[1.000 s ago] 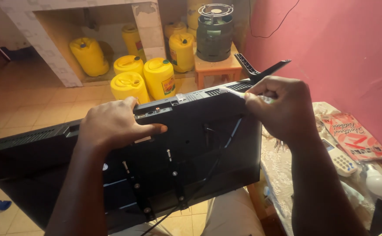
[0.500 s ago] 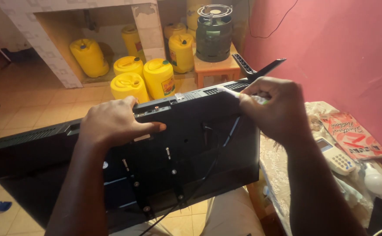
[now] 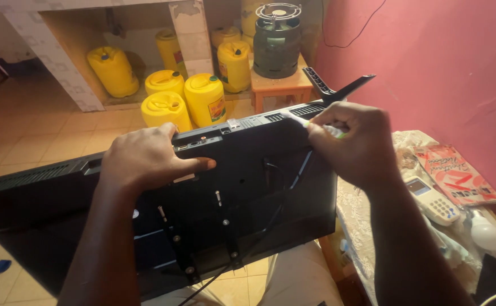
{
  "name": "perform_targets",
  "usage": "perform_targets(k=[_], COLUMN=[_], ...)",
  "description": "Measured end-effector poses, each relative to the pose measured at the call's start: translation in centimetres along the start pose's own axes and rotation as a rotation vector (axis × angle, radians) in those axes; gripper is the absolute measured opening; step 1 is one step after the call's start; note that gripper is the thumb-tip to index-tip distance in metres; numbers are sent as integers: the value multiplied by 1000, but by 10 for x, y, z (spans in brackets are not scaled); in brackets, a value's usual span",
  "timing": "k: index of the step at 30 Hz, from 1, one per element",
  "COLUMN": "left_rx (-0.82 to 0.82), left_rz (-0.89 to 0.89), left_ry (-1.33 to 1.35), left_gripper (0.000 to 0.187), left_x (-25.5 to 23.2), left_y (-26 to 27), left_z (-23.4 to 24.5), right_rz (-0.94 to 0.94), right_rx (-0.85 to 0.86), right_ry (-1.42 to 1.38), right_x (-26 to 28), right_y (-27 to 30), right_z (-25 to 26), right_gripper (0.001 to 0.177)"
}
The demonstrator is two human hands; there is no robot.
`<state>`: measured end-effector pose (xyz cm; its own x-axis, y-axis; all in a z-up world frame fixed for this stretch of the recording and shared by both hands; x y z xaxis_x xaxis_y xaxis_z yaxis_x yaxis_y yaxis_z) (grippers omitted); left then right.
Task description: Cleaning the back, vents, and ports of a flat-screen television using a cloth and a toothbrush.
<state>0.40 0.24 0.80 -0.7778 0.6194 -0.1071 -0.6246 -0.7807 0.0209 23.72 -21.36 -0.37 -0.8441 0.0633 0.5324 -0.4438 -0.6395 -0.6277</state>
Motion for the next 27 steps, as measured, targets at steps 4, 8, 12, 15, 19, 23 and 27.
perform_targets(k=[4, 8, 12, 15, 19, 23, 27], left_rx=[48, 33, -8, 22, 65, 17, -3], left_rz=[39, 30, -4, 18, 54, 8, 9], left_ry=[-26, -24, -23, -30, -48, -17, -6], left_gripper=[99, 99, 99, 100, 102, 98, 99], left_x=[-5, -6, -1, -5, -5, -5, -2], left_y=[4, 4, 2, 9, 9, 7, 6], left_z=[4, 4, 1, 7, 7, 6, 2], right_rz=[81, 14, -90, -161, -19, 16, 29], right_rx=[-21, -2, 58, 66, 28, -7, -96], right_ry=[40, 20, -6, 26, 30, 50, 111], right_x=[-2, -15, -13, -1, -5, -15, -20], right_y=[-4, -10, -7, -3, -9, -10, -9], right_z=[-11, -9, 10, 17, 0, -5, 16], right_gripper=[12, 13, 14, 13, 12, 11, 12])
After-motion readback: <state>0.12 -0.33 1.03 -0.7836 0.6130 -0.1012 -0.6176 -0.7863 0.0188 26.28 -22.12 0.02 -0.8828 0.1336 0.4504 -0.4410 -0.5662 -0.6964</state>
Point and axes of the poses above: each hand's wrist, its own y-axis away from the middle knuckle, its own z-axis out of the back of the hand, x = y × z, the point moved 1 cm from there along -y, towards the middle knuckle, and after that the axes turned 5 degrees about y, right-handed, at the moved point
